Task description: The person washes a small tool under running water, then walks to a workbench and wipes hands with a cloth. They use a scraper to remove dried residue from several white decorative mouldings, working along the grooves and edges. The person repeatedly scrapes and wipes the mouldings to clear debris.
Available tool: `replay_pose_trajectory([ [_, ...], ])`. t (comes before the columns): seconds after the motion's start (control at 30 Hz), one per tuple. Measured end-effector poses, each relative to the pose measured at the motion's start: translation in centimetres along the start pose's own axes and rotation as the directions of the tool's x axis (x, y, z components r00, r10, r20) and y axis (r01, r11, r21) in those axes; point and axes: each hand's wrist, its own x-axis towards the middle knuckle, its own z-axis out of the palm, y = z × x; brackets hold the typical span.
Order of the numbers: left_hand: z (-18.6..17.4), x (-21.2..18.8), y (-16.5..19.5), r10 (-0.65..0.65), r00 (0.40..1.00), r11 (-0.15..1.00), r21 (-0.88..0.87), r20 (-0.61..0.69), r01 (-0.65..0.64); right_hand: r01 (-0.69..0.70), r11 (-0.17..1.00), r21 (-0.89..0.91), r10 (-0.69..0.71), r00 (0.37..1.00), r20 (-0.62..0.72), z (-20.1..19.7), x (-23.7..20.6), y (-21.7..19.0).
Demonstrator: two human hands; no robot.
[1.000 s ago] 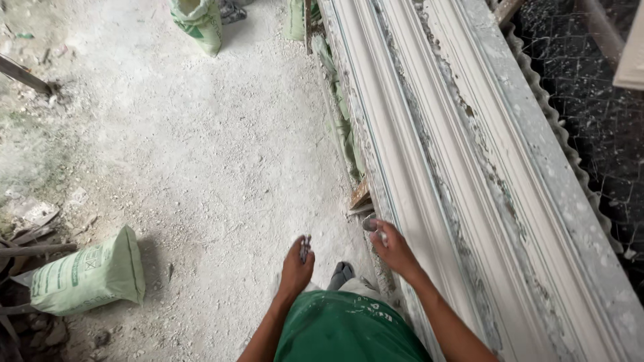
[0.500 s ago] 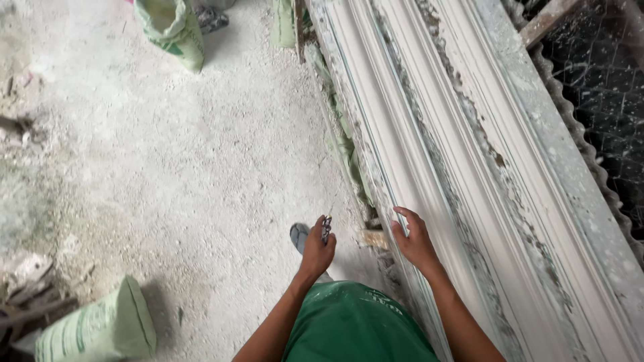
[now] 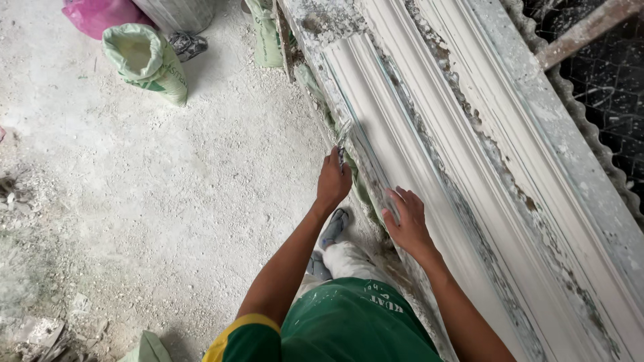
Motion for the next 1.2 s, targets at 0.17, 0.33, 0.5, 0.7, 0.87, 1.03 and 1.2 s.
replay_pose_trajectory([
  [0.17,2.9,4.7,1.2,-0.179,0.964,0.984,0.061,0.198,0.170,0.023,0.987,-0.161,-0.018,0.999,0.033,1.3,10.2,2.2],
  [0.33,4.0,9.7,1.4,-0.232,0.955,0.961,0.194,0.186,0.196,0.072,0.969,-0.236,-0.056,0.996,0.074,1.5,19.6,2.3],
  [0.5,2.9,17.7,-0.8,-0.164,0.982,0.969,0.201,0.098,0.142,0.118,0.965,-0.233,-0.086,0.986,0.142,1.8,23.9,2.1],
  [0.7,2.1,13.3,3.5,-0.234,0.900,0.961,0.227,0.367,0.157,0.132,0.957,-0.259,-0.104,0.988,0.117,2.0,26.1,2.5],
  [0.87,1.8,18.5,3.1,-0.360,0.874,0.925,0.250,0.327,0.288,0.111,0.953,-0.283,-0.085,0.991,0.104,2.3,26.5,2.1],
  [1.03,1.6,23.4,1.7,-0.442,0.835,0.895,0.229,0.329,0.383,0.069,0.964,-0.257,-0.049,0.995,0.083,2.5,26.5,1.6],
  [1.2,3.7,17.7,0.9,-0.208,0.923,0.976,0.132,0.324,0.174,0.079,0.966,-0.247,-0.069,0.996,0.048,2.8,26.7,1.7],
])
